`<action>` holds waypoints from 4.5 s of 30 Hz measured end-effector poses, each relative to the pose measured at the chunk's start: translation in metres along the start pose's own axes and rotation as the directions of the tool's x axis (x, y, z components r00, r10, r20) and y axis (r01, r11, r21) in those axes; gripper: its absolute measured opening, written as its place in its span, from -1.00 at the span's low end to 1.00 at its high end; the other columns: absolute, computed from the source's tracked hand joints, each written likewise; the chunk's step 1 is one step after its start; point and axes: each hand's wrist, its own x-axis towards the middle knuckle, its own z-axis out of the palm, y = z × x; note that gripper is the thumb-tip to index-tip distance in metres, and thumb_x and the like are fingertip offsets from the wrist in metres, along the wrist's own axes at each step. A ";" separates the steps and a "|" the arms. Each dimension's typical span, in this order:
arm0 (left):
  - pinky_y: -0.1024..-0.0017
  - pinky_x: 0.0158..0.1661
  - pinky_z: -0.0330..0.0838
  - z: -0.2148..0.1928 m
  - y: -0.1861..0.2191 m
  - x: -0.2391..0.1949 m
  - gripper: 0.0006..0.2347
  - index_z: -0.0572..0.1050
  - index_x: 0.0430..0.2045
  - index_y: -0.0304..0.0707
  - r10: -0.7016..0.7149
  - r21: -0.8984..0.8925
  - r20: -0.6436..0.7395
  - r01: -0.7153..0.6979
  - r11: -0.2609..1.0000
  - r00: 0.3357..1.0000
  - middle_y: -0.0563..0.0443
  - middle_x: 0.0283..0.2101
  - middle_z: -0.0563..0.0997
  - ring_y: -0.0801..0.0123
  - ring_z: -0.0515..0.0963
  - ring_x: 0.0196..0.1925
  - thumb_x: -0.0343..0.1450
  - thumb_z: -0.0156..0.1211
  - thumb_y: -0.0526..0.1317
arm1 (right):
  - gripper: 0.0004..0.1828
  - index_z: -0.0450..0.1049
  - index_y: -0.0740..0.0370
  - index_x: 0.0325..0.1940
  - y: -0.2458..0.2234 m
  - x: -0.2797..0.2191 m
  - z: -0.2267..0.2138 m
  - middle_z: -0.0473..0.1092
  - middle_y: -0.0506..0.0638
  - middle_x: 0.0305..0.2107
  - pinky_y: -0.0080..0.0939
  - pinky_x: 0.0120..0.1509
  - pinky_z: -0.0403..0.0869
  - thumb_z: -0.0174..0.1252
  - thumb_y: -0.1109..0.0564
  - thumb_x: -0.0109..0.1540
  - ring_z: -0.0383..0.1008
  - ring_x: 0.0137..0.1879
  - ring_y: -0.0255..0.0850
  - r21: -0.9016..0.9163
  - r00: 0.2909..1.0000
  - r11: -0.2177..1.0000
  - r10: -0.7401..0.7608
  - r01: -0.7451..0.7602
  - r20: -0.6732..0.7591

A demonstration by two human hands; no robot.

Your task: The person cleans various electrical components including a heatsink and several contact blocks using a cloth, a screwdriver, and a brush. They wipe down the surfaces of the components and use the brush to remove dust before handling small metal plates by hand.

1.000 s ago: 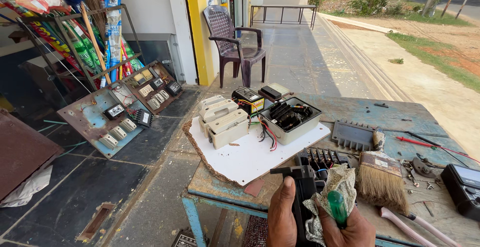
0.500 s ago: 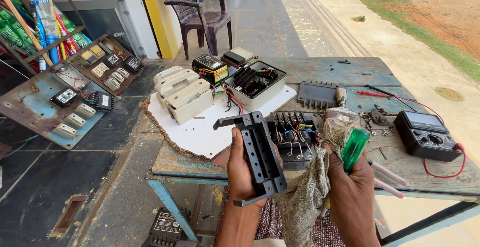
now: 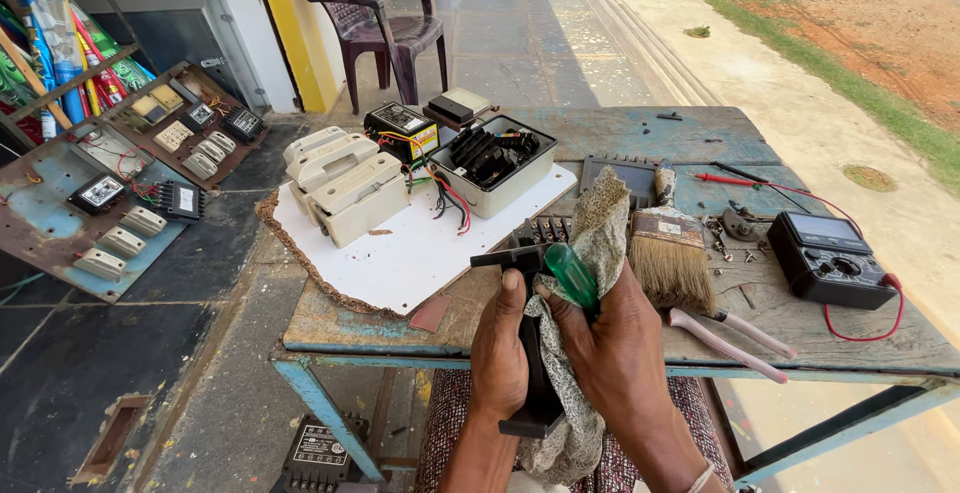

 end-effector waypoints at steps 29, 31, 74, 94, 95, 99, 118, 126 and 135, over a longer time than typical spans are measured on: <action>0.40 -0.15 0.60 -0.005 0.019 -0.010 -0.46 0.48 0.07 -0.43 -0.096 0.099 -0.044 0.100 0.990 0.994 -0.12 -0.07 0.63 0.35 0.65 -0.11 0.49 0.07 0.17 | -0.72 0.51 0.24 -0.04 -0.018 -0.048 -0.036 0.46 0.19 -0.13 0.08 -0.09 0.50 0.22 0.19 0.17 0.56 -0.13 0.17 -0.142 0.873 0.982 -0.042 0.126 0.486; 0.43 -0.10 0.59 -0.004 0.017 -0.012 -0.44 0.46 0.12 -0.43 -0.059 0.176 0.015 0.055 0.983 0.998 -0.13 -0.03 0.63 0.36 0.65 -0.06 0.50 0.05 0.18 | -0.73 0.49 0.23 -0.05 -0.015 -0.048 -0.039 0.47 0.17 -0.18 0.08 -0.12 0.49 0.22 0.18 0.16 0.56 -0.17 0.15 -0.165 0.857 0.985 0.043 0.049 0.514; 0.40 0.24 0.31 0.006 0.001 -0.011 -0.48 0.45 0.14 -0.40 0.135 0.209 -0.023 -0.128 0.970 0.991 -0.04 0.09 0.58 0.39 0.50 0.17 0.55 -0.08 0.13 | -0.76 0.42 0.38 -0.08 0.022 -0.025 -0.005 0.41 0.09 -0.38 -0.31 -0.27 0.40 0.02 0.41 0.18 0.39 -0.33 -0.31 -0.117 0.976 0.973 -0.206 0.196 -0.072; 0.45 -0.04 0.34 0.008 -0.029 -0.023 -0.54 0.48 0.09 -0.43 0.066 0.338 -0.013 -0.058 0.939 0.998 0.01 -0.14 0.57 0.46 0.44 -0.10 0.54 0.06 0.06 | -0.77 0.38 0.34 -0.08 0.009 0.032 -0.005 0.37 0.12 -0.49 -0.12 -0.30 0.39 0.00 0.41 0.19 0.34 -0.40 -0.16 -0.075 0.978 0.996 -0.070 0.057 -0.195; 0.44 -0.04 0.35 0.010 -0.027 -0.025 -0.54 0.49 0.08 -0.44 0.066 0.345 -0.013 -0.057 0.937 0.998 0.00 -0.14 0.58 0.45 0.45 -0.09 0.55 0.05 0.06 | -0.75 0.39 0.33 -0.06 0.007 0.028 -0.006 0.41 0.15 -0.44 -0.09 -0.26 0.43 0.01 0.41 0.19 0.41 -0.36 -0.12 -0.117 0.971 0.986 -0.138 0.117 -0.196; 0.46 0.08 0.36 0.022 -0.026 -0.030 -0.53 0.47 0.11 -0.37 0.086 0.408 -0.028 -0.067 0.910 0.996 0.01 -0.04 0.61 0.46 0.50 0.03 0.54 -0.02 0.10 | -0.75 0.38 0.32 -0.05 0.006 0.011 -0.015 0.47 0.20 -0.41 0.03 -0.25 0.45 0.06 0.37 0.19 0.50 -0.31 0.10 -0.255 0.974 0.960 -0.157 0.112 -0.164; 0.45 -0.17 0.58 -0.018 -0.026 -0.021 -0.59 0.43 0.10 -0.36 -0.243 -0.175 0.148 0.267 0.948 0.959 0.06 -0.13 0.55 0.44 0.61 -0.15 0.48 0.32 -0.07 | -0.57 0.37 0.27 0.20 0.038 -0.034 -0.007 0.38 -0.05 -0.15 -0.36 0.04 0.37 0.03 -0.07 0.39 0.33 -0.06 -0.39 0.421 0.952 0.854 0.273 -0.307 0.140; 0.21 -0.10 0.60 0.003 -0.026 -0.024 -0.57 0.35 0.13 -0.36 -0.421 -0.302 0.149 0.447 0.842 0.895 -0.06 -0.05 0.56 0.24 0.63 -0.07 0.41 0.32 -0.21 | -0.48 0.42 0.26 0.18 0.039 0.008 -0.009 0.45 -0.14 -0.16 -0.40 0.10 0.37 0.03 -0.18 0.36 0.35 -0.02 -0.43 0.375 0.958 0.882 0.248 -0.286 0.146; 0.15 0.21 0.45 0.002 -0.004 -0.008 -0.22 -0.01 0.44 0.11 -0.027 -0.237 0.089 0.047 0.970 0.996 -0.18 0.29 0.43 0.12 0.43 0.32 0.34 0.35 -0.29 | -0.40 0.41 0.22 0.25 0.033 -0.041 -0.012 0.44 -0.16 -0.29 -0.39 -0.13 0.36 -0.01 -0.24 0.32 0.31 -0.19 -0.43 0.256 0.853 0.835 0.392 -0.487 0.344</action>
